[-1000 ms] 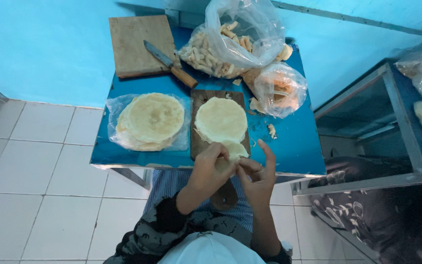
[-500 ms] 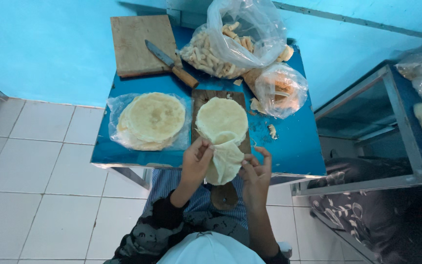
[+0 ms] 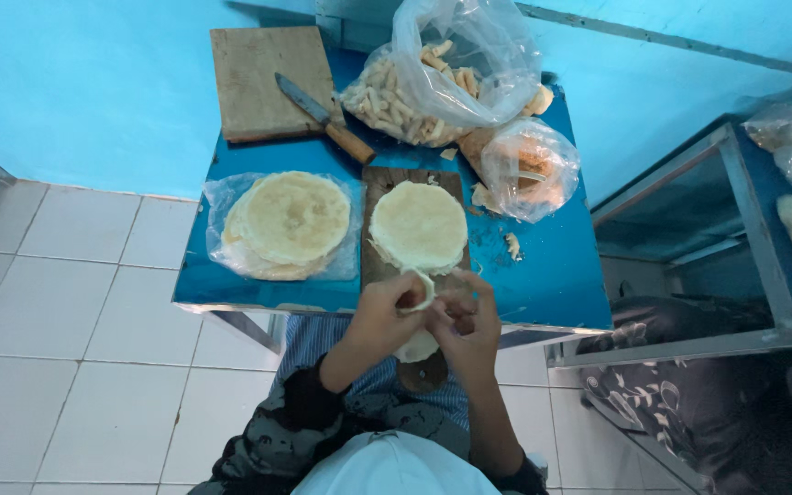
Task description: The person sits at a blue table and separates round layered flatbreads, peeling each disc apart into halves by hand and stacking the pieces on plastic sheeting. At the end, the person holds a flatbread on a wooden paddle board and slices it with a knife.
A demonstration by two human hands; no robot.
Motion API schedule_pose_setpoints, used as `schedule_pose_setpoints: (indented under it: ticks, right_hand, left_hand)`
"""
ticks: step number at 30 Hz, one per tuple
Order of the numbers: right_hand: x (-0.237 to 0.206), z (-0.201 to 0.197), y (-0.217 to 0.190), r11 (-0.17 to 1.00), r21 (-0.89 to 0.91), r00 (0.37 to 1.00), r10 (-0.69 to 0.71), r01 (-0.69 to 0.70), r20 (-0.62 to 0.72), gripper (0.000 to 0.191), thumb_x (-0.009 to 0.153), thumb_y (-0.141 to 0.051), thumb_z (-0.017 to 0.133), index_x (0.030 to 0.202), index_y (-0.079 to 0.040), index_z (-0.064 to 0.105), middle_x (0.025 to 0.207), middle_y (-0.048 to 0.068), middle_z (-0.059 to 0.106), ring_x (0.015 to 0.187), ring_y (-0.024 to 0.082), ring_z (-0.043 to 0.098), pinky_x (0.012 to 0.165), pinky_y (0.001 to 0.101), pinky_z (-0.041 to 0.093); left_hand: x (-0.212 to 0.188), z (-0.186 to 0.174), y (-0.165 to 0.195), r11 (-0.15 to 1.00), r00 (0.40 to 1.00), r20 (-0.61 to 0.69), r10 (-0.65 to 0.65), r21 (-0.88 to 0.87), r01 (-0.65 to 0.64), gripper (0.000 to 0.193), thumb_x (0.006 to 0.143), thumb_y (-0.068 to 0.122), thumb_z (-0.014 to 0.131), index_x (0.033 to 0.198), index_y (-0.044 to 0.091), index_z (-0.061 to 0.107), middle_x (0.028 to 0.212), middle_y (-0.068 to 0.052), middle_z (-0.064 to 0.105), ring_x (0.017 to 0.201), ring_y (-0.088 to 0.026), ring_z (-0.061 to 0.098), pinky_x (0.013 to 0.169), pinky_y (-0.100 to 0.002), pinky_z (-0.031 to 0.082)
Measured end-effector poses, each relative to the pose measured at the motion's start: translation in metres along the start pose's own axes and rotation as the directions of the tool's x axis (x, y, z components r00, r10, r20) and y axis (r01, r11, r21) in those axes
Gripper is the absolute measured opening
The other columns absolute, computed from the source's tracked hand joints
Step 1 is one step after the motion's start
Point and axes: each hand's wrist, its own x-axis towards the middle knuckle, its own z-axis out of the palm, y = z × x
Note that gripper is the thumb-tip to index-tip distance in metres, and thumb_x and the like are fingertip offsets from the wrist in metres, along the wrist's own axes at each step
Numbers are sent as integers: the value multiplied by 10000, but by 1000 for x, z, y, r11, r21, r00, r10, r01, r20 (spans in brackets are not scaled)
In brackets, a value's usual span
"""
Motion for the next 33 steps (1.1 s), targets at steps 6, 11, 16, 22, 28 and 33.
schedule_pose_setpoints:
  ticks: [6,11,16,22,28,33]
  right_hand:
    - [7,-17,3,992,115,997,-40,48,-73,607,850,126,738,1414,9,546,864,108,719,818,172,712,757,298,598]
    - [12,-27,6,963,267,997,64,-48,-52,671,834,109,745,1437,-16,478,932,113,671,828,187,713,756,308,588]
    - [17,-22,-5,956,285,977,12,-73,211,766,823,103,714,1484,-89,379,1147,85,669,1090,154,684,925,303,585]
    - [3,-13,-18,992,129,999,-7,1,42,756,784,128,779,1449,-63,474,989,107,730,955,163,719,847,302,608]
    - [2,-20,-17,998,-54,998,-41,38,-57,642,766,108,816,1348,-44,588,912,125,773,829,150,754,719,276,628]
    - [13,-40,-10,992,81,972,-75,95,-222,534,849,101,762,1331,-26,570,948,134,746,834,155,735,743,273,626]
  left_hand:
    - [-6,-13,-14,995,997,-53,-54,-91,49,204,907,169,763,857,13,642,686,-72,664,604,-70,605,553,-269,490]
    - [-10,-13,-31,885,977,-121,-173,-456,100,122,992,138,659,1002,18,675,861,-21,689,812,-20,627,689,-212,520]
    - [-14,2,-24,879,985,-41,-167,-458,130,150,996,114,698,1003,11,589,906,-39,680,872,-48,622,735,-230,525]
    - [-13,-1,8,986,1000,-15,27,-164,-29,330,815,162,854,939,5,591,844,-78,680,800,-87,665,698,-259,529]
    - [-13,-6,10,988,997,1,-79,-131,78,218,916,140,785,870,14,614,707,-60,619,647,-81,564,577,-270,474]
    - [-20,-22,-29,960,965,-204,-166,-257,111,215,1016,97,697,869,4,571,715,-26,541,676,-56,465,582,-257,391]
